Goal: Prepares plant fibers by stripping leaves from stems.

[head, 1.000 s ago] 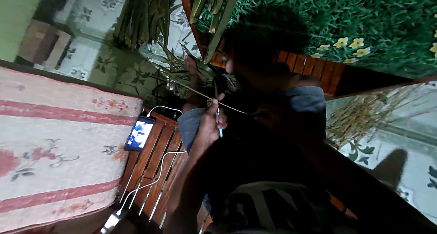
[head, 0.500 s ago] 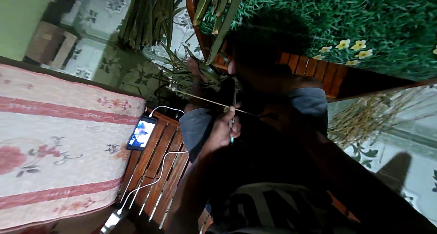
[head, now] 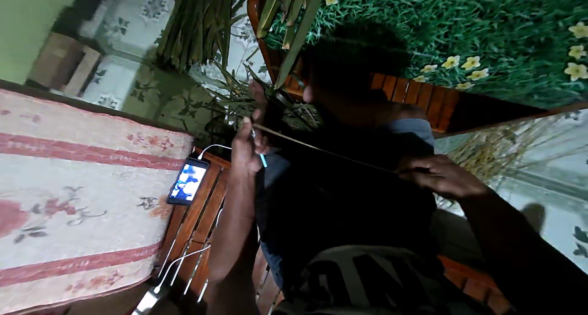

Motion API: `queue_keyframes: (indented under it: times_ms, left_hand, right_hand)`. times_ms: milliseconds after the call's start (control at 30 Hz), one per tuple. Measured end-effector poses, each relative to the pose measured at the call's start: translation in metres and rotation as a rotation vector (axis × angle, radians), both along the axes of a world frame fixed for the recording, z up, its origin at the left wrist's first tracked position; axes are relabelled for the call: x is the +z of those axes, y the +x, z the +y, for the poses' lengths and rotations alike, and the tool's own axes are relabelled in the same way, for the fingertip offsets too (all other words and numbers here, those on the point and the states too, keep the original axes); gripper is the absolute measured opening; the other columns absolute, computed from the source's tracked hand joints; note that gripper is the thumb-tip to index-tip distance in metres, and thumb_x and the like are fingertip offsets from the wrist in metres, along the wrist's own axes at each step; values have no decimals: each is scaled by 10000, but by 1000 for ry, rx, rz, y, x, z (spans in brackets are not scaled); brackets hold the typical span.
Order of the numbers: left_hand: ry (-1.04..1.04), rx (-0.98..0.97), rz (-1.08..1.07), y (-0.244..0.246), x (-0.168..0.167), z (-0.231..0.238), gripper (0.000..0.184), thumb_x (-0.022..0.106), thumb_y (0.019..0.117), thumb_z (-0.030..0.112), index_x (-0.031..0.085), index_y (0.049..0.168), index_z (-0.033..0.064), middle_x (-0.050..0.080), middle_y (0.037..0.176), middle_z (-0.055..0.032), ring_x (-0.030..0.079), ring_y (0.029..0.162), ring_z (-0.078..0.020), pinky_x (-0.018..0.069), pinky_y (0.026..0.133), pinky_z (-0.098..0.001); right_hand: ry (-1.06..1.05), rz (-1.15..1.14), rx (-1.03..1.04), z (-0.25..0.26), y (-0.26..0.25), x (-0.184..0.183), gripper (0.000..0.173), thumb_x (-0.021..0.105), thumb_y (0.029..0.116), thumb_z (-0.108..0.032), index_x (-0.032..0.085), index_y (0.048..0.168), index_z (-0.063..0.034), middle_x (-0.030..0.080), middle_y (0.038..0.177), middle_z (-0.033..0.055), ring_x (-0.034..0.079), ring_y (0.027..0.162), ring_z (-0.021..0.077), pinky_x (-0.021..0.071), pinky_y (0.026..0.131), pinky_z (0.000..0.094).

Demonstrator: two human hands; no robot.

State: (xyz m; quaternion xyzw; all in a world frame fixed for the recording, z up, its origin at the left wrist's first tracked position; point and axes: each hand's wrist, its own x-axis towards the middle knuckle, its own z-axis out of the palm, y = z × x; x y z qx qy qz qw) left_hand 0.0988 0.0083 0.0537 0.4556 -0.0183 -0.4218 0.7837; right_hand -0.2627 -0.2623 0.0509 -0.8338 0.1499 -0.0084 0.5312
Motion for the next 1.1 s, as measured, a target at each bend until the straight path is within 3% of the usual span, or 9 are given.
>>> queue_keyframes:
  times_ms: [133, 233, 333, 467, 600, 767, 833, 933, 1100]
  left_hand:
    - [189, 83, -124, 9, 5, 14, 436, 305, 1108, 477, 594, 1299, 213, 405, 525, 86, 378, 369, -21, 373, 360, -182]
    - [450, -247, -439, -25, 12, 10, 242, 446, 1099, 326, 592, 1146, 139, 505, 552, 27, 477, 412, -56, 447, 406, -210]
    - [762, -857, -945, -62, 25, -17, 498, 561, 1052, 394, 515, 1492, 165, 701, 949, -95, 674, 804, -186, 577, 779, -396]
    - [1010, -1264, -1289, -91, 31, -46, 575, 401, 1064, 559, 614, 1336, 100, 687, 1200, -196, 629, 1198, -386, 467, 1019, -623]
    - [983, -1088, -1055, -83, 20, -56, 473, 449, 1072, 478, 674, 1219, 89, 706, 1114, -155, 676, 1078, -311, 522, 950, -569]
    - [535, -467, -295, -67, 1, -49, 363, 499, 1088, 344, 662, 1193, 37, 505, 584, 15, 450, 433, -50, 405, 419, -186]
    - [319, -354, -100, -66, 3, -48, 418, 425, 1107, 367, 660, 1209, 37, 478, 553, 27, 444, 405, -46, 417, 391, -183]
    - [41, -302, 76, -75, 12, -47, 508, 290, 1110, 449, 645, 1211, 99, 431, 523, 56, 418, 402, -52, 420, 419, -201]
    - [-226, -263, 177, -95, 13, -45, 528, 310, 1086, 515, 636, 1259, 137, 477, 498, 62, 482, 409, -79, 522, 488, -272]
  right_hand:
    - [-14, 125, -112, -17, -33, -1, 172, 630, 928, -174, 743, 980, -54, 700, 892, -9, 591, 714, -22, 518, 672, 187]
    - [-188, 255, -98, -19, -24, 11, 155, 633, 960, -143, 756, 1006, -61, 708, 941, 83, 645, 784, 151, 552, 750, 397]
    - [-313, 262, -5, -21, -2, 29, 185, 619, 991, -161, 771, 1041, -69, 717, 1039, 145, 679, 980, 292, 522, 897, 569]
    - [-523, 109, 167, -28, 30, 66, 214, 590, 982, -183, 764, 1007, -61, 718, 1014, 142, 683, 983, 319, 533, 877, 580]
    - [-802, -137, 181, -27, 50, 121, 238, 597, 978, -240, 759, 1035, -76, 688, 1093, 131, 671, 1024, 319, 556, 879, 548]
    - [-343, -719, 56, 14, 50, 149, 207, 591, 1032, -294, 741, 1043, -152, 717, 1041, -26, 669, 1006, 72, 578, 868, 273]
    - [-389, -560, -41, 32, 79, 120, 247, 582, 1022, -275, 738, 1008, -83, 713, 987, 9, 659, 939, 52, 567, 849, 267]
    - [-458, -62, -36, 52, 126, 58, 386, 576, 1026, -316, 676, 1302, -66, 697, 1192, 175, 675, 1072, 329, 517, 948, 580]
    - [-23, 129, 17, 95, 150, 27, 390, 502, 1070, -248, 592, 1368, -12, 693, 1121, 162, 680, 925, 181, 562, 868, 366]
